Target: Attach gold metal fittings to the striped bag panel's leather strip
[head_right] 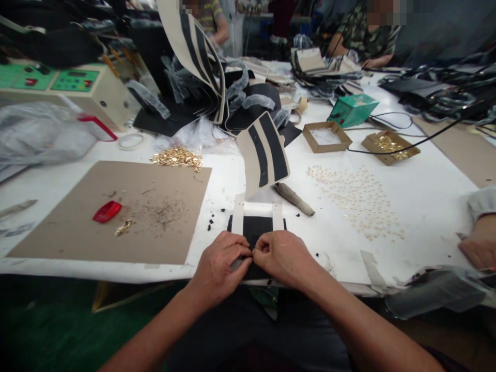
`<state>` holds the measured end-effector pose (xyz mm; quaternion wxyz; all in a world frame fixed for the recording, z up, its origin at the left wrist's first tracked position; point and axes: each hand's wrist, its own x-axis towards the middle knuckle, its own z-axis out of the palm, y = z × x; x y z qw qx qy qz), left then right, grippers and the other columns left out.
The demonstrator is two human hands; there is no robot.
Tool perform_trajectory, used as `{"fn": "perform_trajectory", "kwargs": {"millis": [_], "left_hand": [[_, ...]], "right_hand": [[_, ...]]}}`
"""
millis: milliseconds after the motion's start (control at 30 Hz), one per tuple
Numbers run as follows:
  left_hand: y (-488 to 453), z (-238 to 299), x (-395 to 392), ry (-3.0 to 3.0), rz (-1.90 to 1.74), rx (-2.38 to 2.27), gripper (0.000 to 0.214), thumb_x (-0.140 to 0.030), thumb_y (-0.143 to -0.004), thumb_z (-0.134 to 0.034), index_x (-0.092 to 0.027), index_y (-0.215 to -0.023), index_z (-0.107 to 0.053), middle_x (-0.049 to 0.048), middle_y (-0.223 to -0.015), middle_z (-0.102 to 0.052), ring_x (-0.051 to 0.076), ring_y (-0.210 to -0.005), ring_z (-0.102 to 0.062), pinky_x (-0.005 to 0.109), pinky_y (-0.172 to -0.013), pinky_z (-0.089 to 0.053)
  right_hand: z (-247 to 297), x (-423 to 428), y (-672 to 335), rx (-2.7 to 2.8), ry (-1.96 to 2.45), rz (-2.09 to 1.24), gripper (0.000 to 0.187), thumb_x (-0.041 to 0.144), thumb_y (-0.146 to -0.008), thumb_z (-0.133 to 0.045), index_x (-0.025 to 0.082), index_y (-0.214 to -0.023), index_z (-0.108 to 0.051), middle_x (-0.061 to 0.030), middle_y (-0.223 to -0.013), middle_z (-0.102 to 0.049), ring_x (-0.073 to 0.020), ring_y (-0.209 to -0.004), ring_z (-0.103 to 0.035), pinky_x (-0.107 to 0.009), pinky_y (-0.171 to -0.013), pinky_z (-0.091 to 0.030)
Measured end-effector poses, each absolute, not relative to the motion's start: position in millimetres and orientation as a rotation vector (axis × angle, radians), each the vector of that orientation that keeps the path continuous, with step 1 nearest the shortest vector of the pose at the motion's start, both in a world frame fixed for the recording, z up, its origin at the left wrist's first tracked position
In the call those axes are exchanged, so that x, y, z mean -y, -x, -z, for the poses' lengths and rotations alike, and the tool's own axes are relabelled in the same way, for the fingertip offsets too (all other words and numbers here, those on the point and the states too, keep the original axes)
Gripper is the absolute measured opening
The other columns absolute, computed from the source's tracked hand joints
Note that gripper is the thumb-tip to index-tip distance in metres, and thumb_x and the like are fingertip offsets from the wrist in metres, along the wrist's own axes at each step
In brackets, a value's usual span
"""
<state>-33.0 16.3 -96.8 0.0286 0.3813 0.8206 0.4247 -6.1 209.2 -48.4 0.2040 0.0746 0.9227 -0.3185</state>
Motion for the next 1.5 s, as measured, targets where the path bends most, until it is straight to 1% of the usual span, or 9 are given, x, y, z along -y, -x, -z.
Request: {"fn": "perform_trajectory", "kwargs": {"millis": [267, 433, 533, 667, 867, 1000, 1267, 1433, 1500], "left_hand": [[36, 87, -15, -1.132, -1.323, -2.468, 0.023, 0.0, -0.083, -0.053, -0.019, -0.094, -0.061, 0.0055, -0.1, -0.065, 0.021, -0.099, -0.056, 0.037, -0.088, -0.048], [35, 85, -17, -1.132, -1.266, -2.509, 0.015, -0.007, -0.088, -0.057, -0.019, -0.095, -0.065, 0.005, -0.101, -0.065, 0.02, -0.1, -0.056, 0.036, -0.09, -0.048], [33, 83, -22, -1.163, -1.114, -2.561, 0.012, -0.017, -0.093, -0.06, -0.021, -0.096, -0.07, 0.0053, -0.102, -0.064, 0.021, -0.1, -0.057, 0.036, -0.088, -0.049], [35, 77, -31, -1.152, -0.833, -2.608, 0.012, -0.024, -0.095, -0.061, -0.023, -0.095, -0.072, 0.0047, -0.099, -0.062, 0.022, -0.099, -0.057, 0.036, -0.082, -0.048], [44, 53, -48, -1.239, -0.352, -2.515, 0.019, -0.027, -0.1, -0.054, -0.022, -0.091, -0.07, 0.0037, -0.097, -0.062, 0.02, -0.095, -0.059, 0.032, -0.073, -0.047], [48, 40, -62, -1.29, -0.1, -2.471, 0.021, -0.025, -0.1, -0.051, -0.02, -0.091, -0.069, 0.0047, -0.098, -0.062, 0.021, -0.09, -0.061, 0.031, -0.067, -0.045], [51, 25, -73, -1.384, 0.101, -2.396, 0.02, -0.022, -0.095, -0.055, -0.022, -0.081, -0.069, 0.0015, -0.088, -0.064, 0.019, -0.074, -0.063, 0.031, -0.058, -0.038], [48, 30, -65, -1.486, 0.204, -2.419, 0.016, -0.022, -0.093, -0.055, -0.022, -0.082, -0.066, 0.0013, -0.087, -0.064, 0.016, -0.062, -0.059, 0.032, -0.049, -0.031], [48, 39, -59, -1.494, 0.251, -2.42, 0.007, -0.026, -0.089, -0.062, -0.023, -0.084, -0.065, 0.0008, -0.088, -0.064, 0.016, -0.059, -0.057, 0.03, -0.044, -0.026]], "right_hand": [[48, -204, 1, -2.678, -0.157, 0.83, 0.007, 0.032, -0.077, -0.069, 0.026, -0.079, -0.071, 0.0043, -0.068, -0.067, -0.0156, -0.063, -0.058, -0.028, -0.058, -0.032], [51, -229, -15, -2.61, -0.354, 1.182, 0.016, 0.037, -0.085, -0.061, 0.024, -0.079, -0.068, 0.0036, -0.064, -0.063, -0.016, -0.061, -0.058, -0.028, -0.058, -0.039], [58, -255, -27, -2.71, -0.555, 1.185, 0.022, 0.045, -0.086, -0.063, 0.024, -0.084, -0.067, 0.0027, -0.067, -0.065, -0.018, -0.063, -0.06, -0.03, -0.062, -0.043], [72, -273, -38, -2.803, -0.575, 1.041, 0.022, 0.046, -0.087, -0.062, 0.024, -0.086, -0.068, 0.0018, -0.069, -0.065, -0.0197, -0.066, -0.062, -0.033, -0.067, -0.044], [92, -276, -41, -2.837, -0.542, 1.1, 0.035, 0.051, -0.085, -0.062, 0.027, -0.109, -0.067, 0.0034, -0.072, -0.066, -0.0193, -0.066, -0.062, -0.033, -0.066, -0.043], [99, -279, -46, -2.838, -0.555, 1.173, 0.035, 0.055, -0.086, -0.059, 0.028, -0.106, -0.068, 0.0041, -0.07, -0.065, -0.0181, -0.064, -0.061, -0.033, -0.065, -0.042], [105, -275, -55, -2.887, -0.516, 1.232, 0.032, 0.056, -0.091, -0.052, 0.031, -0.098, -0.071, 0.0032, -0.071, -0.066, -0.0189, -0.067, -0.063, -0.033, -0.066, -0.042], [118, -274, -53, -2.854, -0.499, 1.301, 0.038, 0.064, -0.089, -0.049, 0.035, -0.095, -0.072, 0.0036, -0.069, -0.067, -0.02, -0.065, -0.065, -0.033, -0.064, -0.048], [126, -274, -54, -2.826, -0.41, 1.388, 0.038, 0.066, -0.087, -0.049, 0.037, -0.094, -0.073, 0.0024, -0.069, -0.068, -0.0215, -0.065, -0.068, -0.033, -0.062, -0.052]]}}
